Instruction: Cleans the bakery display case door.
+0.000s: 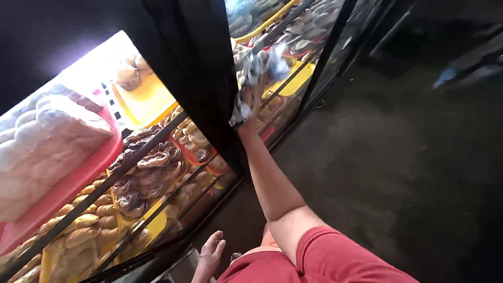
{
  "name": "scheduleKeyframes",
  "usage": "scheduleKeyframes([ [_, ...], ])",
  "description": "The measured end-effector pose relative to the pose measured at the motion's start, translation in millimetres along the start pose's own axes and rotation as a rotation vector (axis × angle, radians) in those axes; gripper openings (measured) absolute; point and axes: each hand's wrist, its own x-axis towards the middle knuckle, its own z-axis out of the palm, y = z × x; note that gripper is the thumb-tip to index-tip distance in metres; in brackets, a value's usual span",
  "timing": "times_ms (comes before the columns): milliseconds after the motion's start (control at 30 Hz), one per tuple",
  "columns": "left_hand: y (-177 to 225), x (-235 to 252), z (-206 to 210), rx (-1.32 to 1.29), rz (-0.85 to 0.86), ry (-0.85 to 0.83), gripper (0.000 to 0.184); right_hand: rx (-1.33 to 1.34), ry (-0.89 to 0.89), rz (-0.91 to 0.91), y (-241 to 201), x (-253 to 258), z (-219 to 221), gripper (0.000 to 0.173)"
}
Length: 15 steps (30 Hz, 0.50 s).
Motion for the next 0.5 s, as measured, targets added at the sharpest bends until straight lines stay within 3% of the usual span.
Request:
scheduleKeyframes([
  [67,26.8,7.9,-2.5,0.066,0.122,0.058,0.04,-0.044,0.099,0.413,26.0,-25.7,-23.2,0.041],
  [100,44.8,13.1,-5.5,0.121,0.215,0.112,0.039,-0.091,0.068,0.691,32.0,-27.7,-40.3,0.04],
  [200,111.9,26.2,-18.7,0.278,0.569,0.382,0.034,-0.141,0.096,0.794,124.1,-69.4,-88.4,0.038],
  [267,168.8,38.3,-32.3,0.367,0.813,0.594,0.035,-0.183,0.163,0.842,112.9,-43.0,-81.1,0.046],
  [333,225.9,45.8,-48.7,0.541,0.976,0.786,0.043,-0.282,0.199,0.623,60.9,-0.3,-49.0,0.054],
  [433,298.6,60.2,-63.8,0.77,1.154,1.058,0.045,-0.421,0.095,-0.065,-24.8,42.4,0.4,0.062],
  [500,334.9,76.6,-66.4,0.857,1.211,1.19,0.05,-0.421,0.056,-0.372,-45.3,63.8,14.9,0.059],
])
